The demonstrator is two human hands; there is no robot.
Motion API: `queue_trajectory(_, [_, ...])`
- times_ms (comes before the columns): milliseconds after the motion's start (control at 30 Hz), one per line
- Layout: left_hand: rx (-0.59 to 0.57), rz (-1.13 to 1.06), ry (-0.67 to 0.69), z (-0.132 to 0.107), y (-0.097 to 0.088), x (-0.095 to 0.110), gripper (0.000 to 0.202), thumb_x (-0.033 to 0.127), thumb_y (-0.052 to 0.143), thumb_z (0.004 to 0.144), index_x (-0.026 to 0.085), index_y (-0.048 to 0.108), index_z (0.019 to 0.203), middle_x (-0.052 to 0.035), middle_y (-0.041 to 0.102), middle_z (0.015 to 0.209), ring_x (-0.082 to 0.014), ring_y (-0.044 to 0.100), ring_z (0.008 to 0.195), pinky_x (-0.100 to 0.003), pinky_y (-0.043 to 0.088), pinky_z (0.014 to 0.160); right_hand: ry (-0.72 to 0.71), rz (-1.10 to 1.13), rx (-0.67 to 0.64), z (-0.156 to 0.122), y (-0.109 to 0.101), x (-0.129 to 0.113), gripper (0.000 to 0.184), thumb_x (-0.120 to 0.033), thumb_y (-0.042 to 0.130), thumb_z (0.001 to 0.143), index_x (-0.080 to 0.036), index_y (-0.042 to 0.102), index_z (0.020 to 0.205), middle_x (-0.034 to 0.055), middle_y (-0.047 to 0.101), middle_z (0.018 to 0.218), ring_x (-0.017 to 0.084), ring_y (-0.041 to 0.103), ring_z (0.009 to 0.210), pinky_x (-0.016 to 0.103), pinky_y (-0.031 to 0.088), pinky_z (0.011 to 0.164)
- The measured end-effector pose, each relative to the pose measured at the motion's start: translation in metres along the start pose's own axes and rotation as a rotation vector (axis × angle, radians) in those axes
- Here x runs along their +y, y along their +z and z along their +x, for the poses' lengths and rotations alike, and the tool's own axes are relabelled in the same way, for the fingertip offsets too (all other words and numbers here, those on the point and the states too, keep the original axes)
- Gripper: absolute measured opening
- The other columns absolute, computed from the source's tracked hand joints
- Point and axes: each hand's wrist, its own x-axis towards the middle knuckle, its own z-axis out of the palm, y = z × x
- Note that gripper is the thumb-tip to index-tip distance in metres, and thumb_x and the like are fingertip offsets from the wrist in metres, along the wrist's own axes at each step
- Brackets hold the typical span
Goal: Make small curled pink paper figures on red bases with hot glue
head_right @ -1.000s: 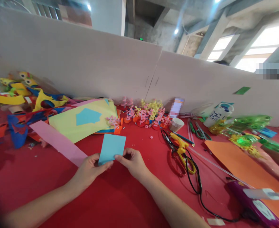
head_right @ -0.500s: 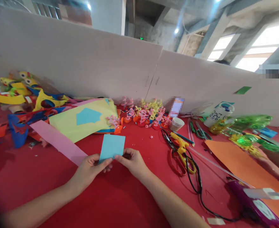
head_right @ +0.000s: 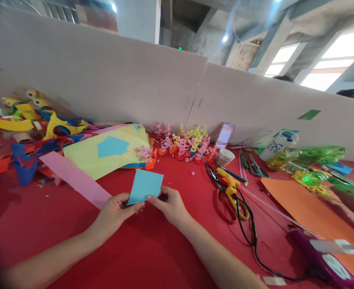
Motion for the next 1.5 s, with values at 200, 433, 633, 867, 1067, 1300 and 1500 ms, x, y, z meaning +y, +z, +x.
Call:
queue_trajectory(200, [0.005, -0.004, 0.002, -0.0011, 0.0008, 0.0000, 0.020, 0.035, 0.064, 0.072, 0.016, 0.065, 0.066, -0.0025, 0.066, 0.063, -0.0167, 0.061, 0.062, -0.026, 0.048, 0.061, 0.012, -0.012, -0.029, -0.0010, 0.0004, -0.0028, 0.033, -0.049, 0.069, 0.067, -0.019, 0.056, 0.061, -0.0003, 0.060, 0.060, 0.014, 0.053, 0.057, 0.027, 0.041, 0.059])
queue_trajectory(433, [0.001, -0.044, -0.012, 0.0001, 0.0009, -0.0022, 0.022, 0.037, 0.064, 0.072, 0.016, 0.066, 0.066, -0.0042, 0.069, 0.063, -0.0165, 0.062, 0.059, -0.026, 0.050, 0.058, 0.000, -0.046, -0.036, -0.0005, -0.0011, -0.0032, 0.035, -0.051, 0.068, 0.068, -0.018, 0.057, 0.060, -0.0013, 0.059, 0.058, 0.012, 0.050, 0.055, 0.026, 0.040, 0.057])
queue_trajectory(633, [0.011, -0.060, -0.022, 0.0005, 0.0007, -0.0016, 0.024, 0.039, 0.063, 0.071, 0.016, 0.067, 0.066, -0.0043, 0.069, 0.063, -0.0157, 0.061, 0.057, -0.026, 0.049, 0.056, -0.008, -0.019, -0.031, 0.0000, -0.0007, -0.0024, 0.031, -0.048, 0.071, 0.066, -0.018, 0.062, 0.069, 0.0009, 0.064, 0.068, 0.015, 0.057, 0.063, 0.028, 0.044, 0.065])
queue_trajectory(867, [-0.017, -0.045, -0.044, 0.0004, 0.0010, 0.0017, 0.029, 0.042, 0.061, 0.073, 0.016, 0.065, 0.061, -0.0037, 0.067, 0.058, -0.0146, 0.059, 0.053, -0.025, 0.047, 0.052, -0.019, -0.022, -0.039, -0.0012, 0.0005, -0.0074, 0.029, -0.048, 0.069, 0.067, -0.020, 0.063, 0.068, 0.0018, 0.067, 0.070, 0.017, 0.059, 0.065, 0.031, 0.047, 0.068])
queue_trajectory(1067, [-0.016, -0.011, -0.014, 0.0014, 0.0002, 0.0010, 0.025, 0.040, 0.063, 0.071, 0.016, 0.067, 0.065, -0.0036, 0.068, 0.061, -0.0157, 0.060, 0.057, -0.025, 0.047, 0.056, -0.024, -0.077, -0.012, -0.0004, -0.0021, -0.0026, 0.032, -0.050, 0.068, 0.068, -0.019, 0.062, 0.063, 0.0007, 0.064, 0.063, 0.015, 0.055, 0.057, 0.027, 0.043, 0.059])
queue_trajectory(1300, [0.012, 0.027, -0.007, 0.0011, 0.0002, -0.0015, 0.019, 0.035, 0.064, 0.070, 0.017, 0.065, 0.065, -0.0016, 0.066, 0.062, -0.0156, 0.059, 0.059, -0.025, 0.045, 0.057, 0.006, -0.091, 0.010, 0.0002, -0.0027, -0.0023, 0.034, -0.049, 0.069, 0.067, -0.018, 0.060, 0.060, -0.0005, 0.059, 0.058, 0.012, 0.048, 0.053, 0.026, 0.037, 0.054])
queue_trajectory(1500, [-0.007, -0.040, -0.039, 0.0000, 0.0014, 0.0000, 0.021, 0.036, 0.064, 0.070, 0.016, 0.066, 0.063, -0.0025, 0.066, 0.060, -0.0150, 0.059, 0.057, -0.024, 0.046, 0.057, 0.009, -0.084, 0.011, -0.0010, -0.0008, -0.0058, 0.037, -0.051, 0.068, 0.067, -0.017, 0.058, 0.055, -0.0023, 0.052, 0.051, 0.010, 0.040, 0.049, 0.024, 0.033, 0.050])
